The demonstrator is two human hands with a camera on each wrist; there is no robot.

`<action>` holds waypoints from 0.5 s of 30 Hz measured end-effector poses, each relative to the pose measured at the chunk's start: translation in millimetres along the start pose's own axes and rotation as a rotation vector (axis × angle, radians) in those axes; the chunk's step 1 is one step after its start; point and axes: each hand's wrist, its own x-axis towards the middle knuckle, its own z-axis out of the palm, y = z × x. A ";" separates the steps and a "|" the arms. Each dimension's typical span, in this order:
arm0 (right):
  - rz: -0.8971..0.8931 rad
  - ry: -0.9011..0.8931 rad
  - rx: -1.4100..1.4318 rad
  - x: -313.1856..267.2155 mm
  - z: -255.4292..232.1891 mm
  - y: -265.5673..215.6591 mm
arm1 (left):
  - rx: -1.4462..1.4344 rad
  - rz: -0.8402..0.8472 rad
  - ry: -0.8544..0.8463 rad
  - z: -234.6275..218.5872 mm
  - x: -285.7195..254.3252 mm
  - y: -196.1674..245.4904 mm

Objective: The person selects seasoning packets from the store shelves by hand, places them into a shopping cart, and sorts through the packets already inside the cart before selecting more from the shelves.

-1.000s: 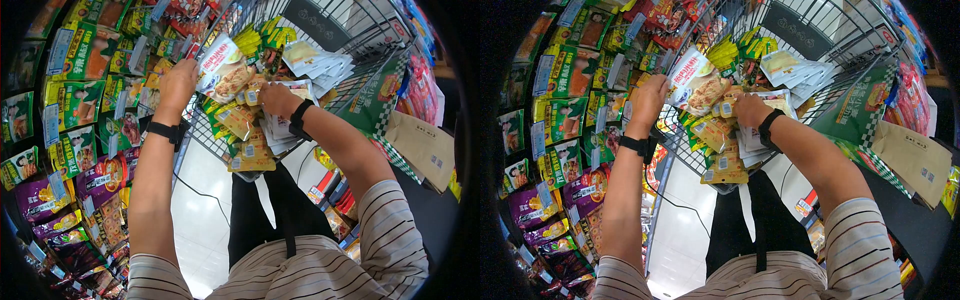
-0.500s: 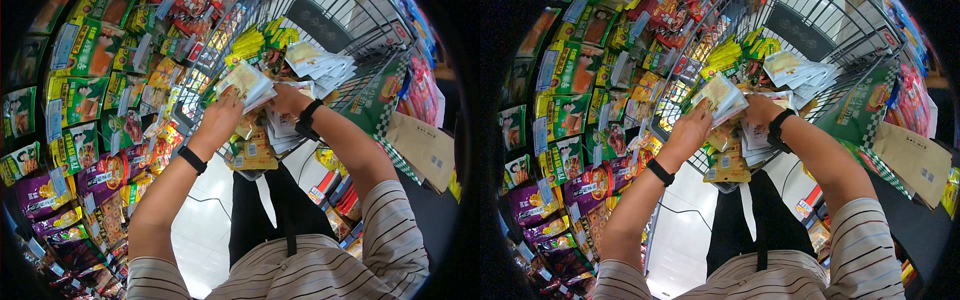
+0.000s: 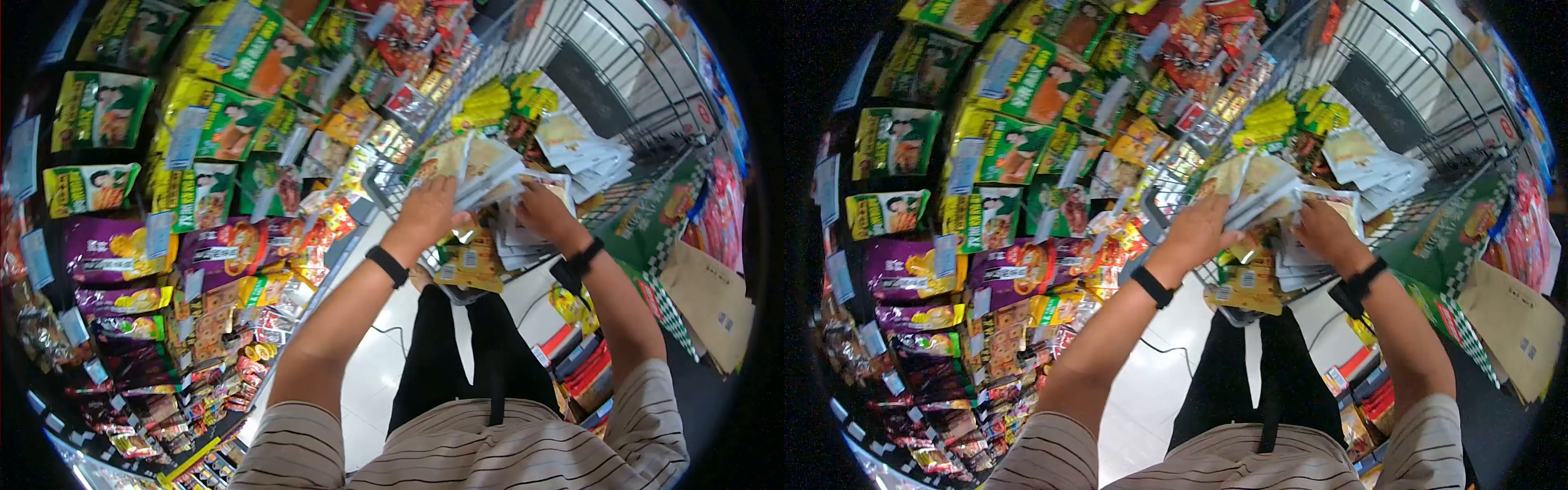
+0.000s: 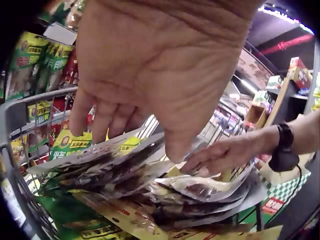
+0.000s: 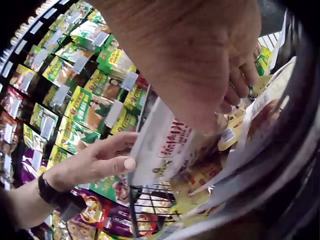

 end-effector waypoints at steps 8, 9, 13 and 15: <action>0.051 0.191 0.167 -65.2 -36.0 -73.6 | -0.241 -0.125 0.096 -30.8 -98.5 27.5; 0.066 0.179 0.166 -70.2 -31.7 -72.0 | -0.254 -0.145 0.102 -31.6 -111.7 30.0; 0.110 0.181 0.161 -79.8 -24.3 -72.0 | -0.306 -0.249 0.079 -23.0 -158.0 37.5; 0.127 0.211 0.153 -80.2 -23.1 -75.7 | -0.320 -0.325 0.005 -9.3 -183.2 36.2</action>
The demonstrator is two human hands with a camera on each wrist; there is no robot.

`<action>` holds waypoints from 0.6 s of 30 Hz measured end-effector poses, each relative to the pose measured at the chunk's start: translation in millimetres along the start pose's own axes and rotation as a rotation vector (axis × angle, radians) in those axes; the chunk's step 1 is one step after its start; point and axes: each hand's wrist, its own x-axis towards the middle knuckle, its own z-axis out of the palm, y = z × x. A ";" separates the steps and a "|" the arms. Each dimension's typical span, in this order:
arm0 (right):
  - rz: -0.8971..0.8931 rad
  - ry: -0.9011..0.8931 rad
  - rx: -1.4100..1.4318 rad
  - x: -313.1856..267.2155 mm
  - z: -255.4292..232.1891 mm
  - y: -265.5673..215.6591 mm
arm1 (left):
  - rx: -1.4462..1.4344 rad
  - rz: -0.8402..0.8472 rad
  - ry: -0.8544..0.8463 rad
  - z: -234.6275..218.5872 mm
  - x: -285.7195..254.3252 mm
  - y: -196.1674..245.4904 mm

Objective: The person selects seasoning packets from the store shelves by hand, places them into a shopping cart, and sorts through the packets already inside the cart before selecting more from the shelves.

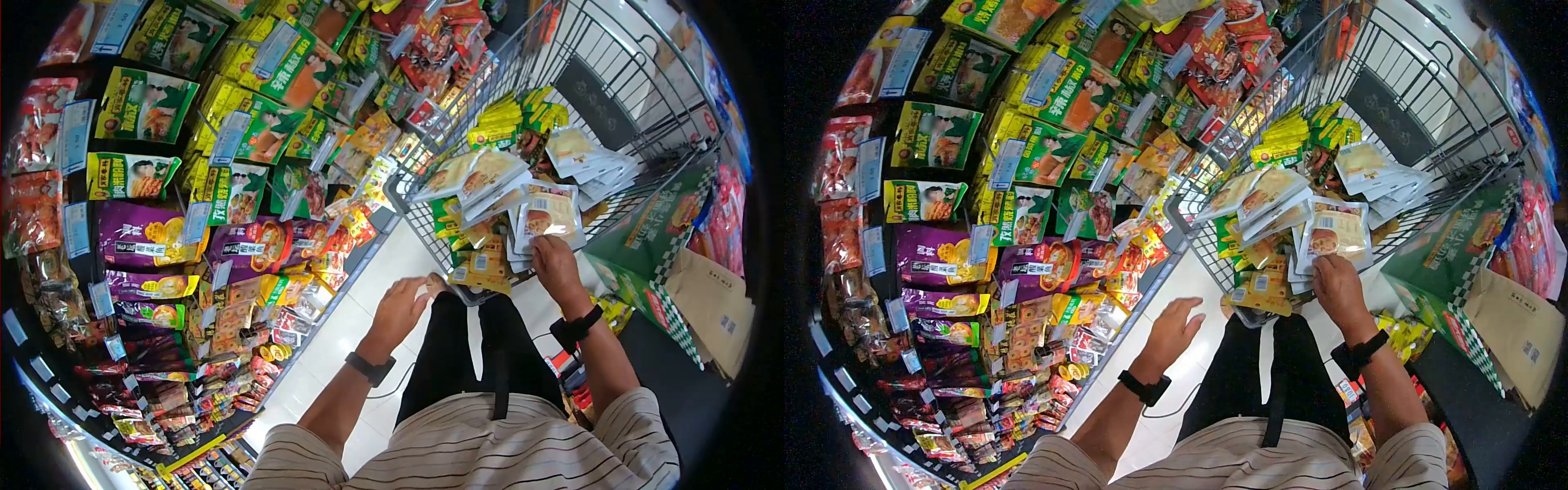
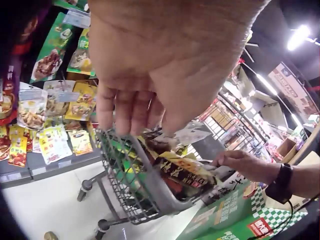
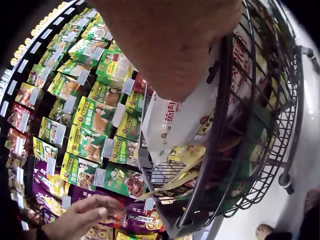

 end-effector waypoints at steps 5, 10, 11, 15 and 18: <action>-0.062 0.102 -0.125 -3.9 13.9 2.9 | 0.096 -0.139 -0.294 20.4 -47.8 -35.2; -0.096 0.102 -0.174 -8.2 22.2 11.2 | 0.102 -0.229 -0.250 5.7 -78.5 -30.3; -0.106 0.095 -0.185 -8.8 24.6 14.0 | 0.100 -0.251 -0.229 1.9 -83.3 -28.1; -0.093 0.055 -0.228 -5.8 25.7 15.8 | 0.061 -0.324 -0.166 -13.4 -99.8 -24.5; -0.036 0.011 -0.155 -1.9 24.3 20.8 | 0.045 -0.321 -0.070 -13.8 -112.1 -39.5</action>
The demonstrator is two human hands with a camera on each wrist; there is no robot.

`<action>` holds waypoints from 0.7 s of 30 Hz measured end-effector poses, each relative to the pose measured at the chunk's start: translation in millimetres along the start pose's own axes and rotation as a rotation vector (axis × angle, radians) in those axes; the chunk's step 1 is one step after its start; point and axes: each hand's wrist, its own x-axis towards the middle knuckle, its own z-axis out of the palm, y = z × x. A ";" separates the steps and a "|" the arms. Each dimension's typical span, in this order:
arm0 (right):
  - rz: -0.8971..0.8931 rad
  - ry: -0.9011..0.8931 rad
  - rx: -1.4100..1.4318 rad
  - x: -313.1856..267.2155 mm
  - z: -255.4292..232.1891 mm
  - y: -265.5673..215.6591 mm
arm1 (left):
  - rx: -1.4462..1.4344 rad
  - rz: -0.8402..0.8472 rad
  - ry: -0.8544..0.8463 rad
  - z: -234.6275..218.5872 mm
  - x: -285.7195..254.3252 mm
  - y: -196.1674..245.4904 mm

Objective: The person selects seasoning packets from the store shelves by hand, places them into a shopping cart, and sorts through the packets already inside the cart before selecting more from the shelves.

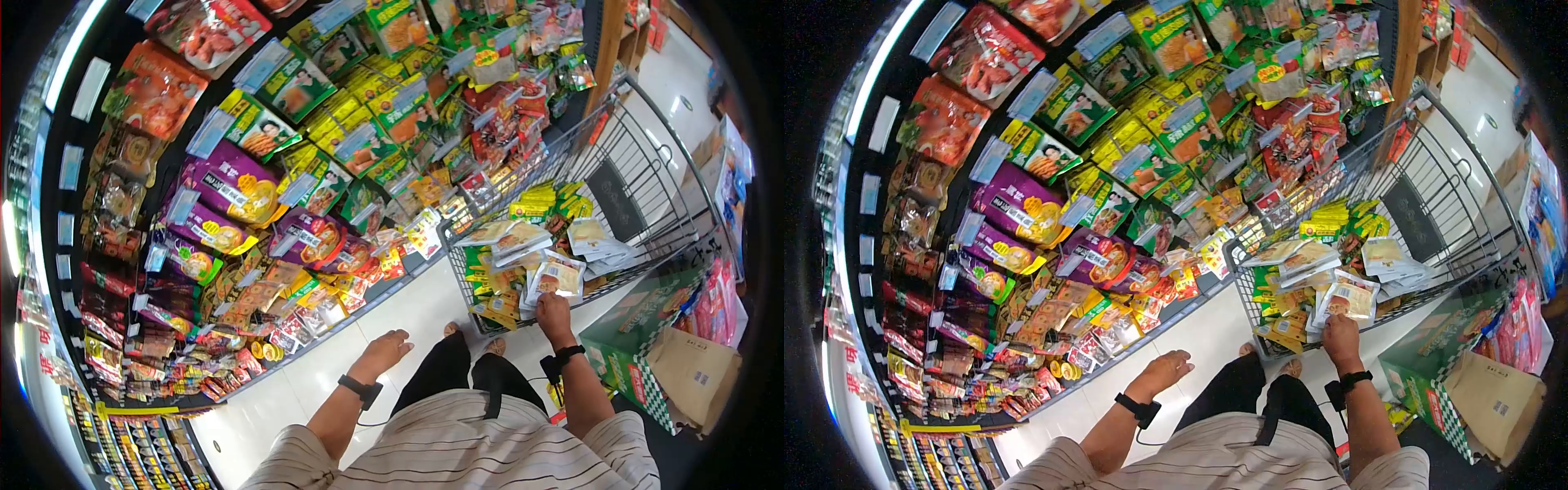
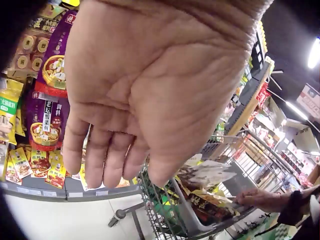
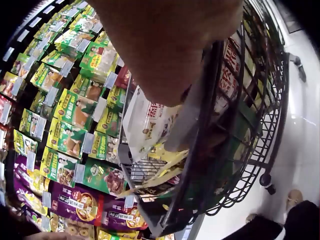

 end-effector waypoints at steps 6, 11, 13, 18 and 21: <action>0.235 0.039 0.410 9.9 -5.7 11.7 | -0.168 -0.009 0.300 -43.3 10.3 -23.4; 0.204 0.076 0.485 13.4 -38.9 -16.1 | -0.232 0.087 0.832 -117.6 50.0 -41.8; 0.236 0.045 0.509 10.2 -43.2 -28.3 | -0.253 0.118 1.006 -157.3 55.8 -36.4; 0.221 -0.005 0.523 11.0 -25.1 -36.0 | -0.121 0.188 1.230 -231.2 71.6 -37.1; 0.189 -0.053 0.481 17.5 -27.5 -64.0 | -0.160 0.144 1.239 -254.6 81.5 -43.8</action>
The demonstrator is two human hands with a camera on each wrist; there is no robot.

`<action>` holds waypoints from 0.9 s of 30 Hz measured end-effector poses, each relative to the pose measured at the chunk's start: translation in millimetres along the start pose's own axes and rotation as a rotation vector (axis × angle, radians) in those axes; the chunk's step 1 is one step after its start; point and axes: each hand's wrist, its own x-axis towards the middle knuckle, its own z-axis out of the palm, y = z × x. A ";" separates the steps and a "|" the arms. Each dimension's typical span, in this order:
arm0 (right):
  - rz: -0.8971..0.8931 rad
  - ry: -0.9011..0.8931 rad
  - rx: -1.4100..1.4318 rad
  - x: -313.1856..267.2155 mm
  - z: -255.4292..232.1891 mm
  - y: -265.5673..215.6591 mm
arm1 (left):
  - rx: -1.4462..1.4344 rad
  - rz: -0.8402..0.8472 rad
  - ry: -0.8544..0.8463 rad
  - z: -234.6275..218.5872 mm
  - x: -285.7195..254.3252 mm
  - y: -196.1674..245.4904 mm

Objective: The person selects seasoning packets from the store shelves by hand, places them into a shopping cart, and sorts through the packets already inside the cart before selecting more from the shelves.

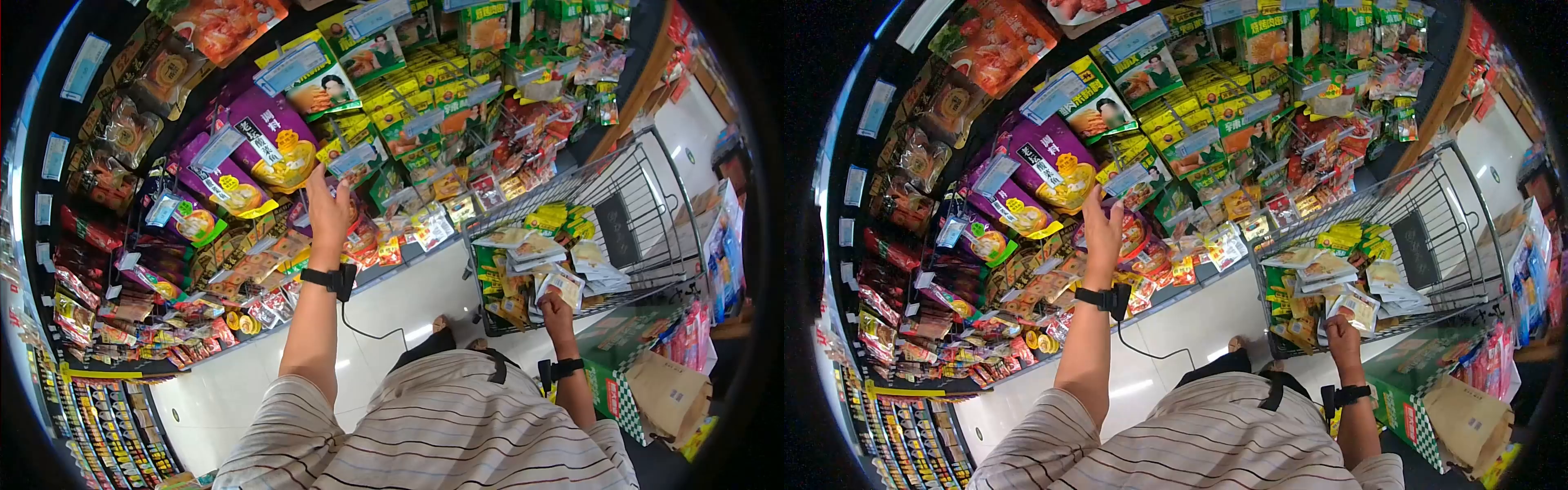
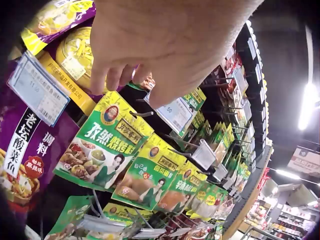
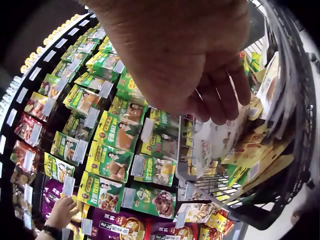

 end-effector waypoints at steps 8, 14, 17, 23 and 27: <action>-0.146 -0.128 -0.111 25.4 23.4 -85.4 | -0.057 0.022 -0.090 0.9 22.4 -24.3; -0.269 -0.221 -0.255 39.5 53.5 -141.8 | -0.127 -0.027 -0.059 -24.0 30.2 -18.2; -0.293 -0.250 -0.220 42.1 66.5 -163.5 | -0.157 -0.007 0.009 -36.3 39.8 -24.8; -0.353 -0.315 -0.259 51.9 70.6 -178.1 | -0.102 -0.069 0.018 -46.7 60.1 -36.2; -0.380 -0.337 -0.275 57.4 62.1 -182.7 | -0.083 -0.068 0.017 -45.7 64.3 -35.8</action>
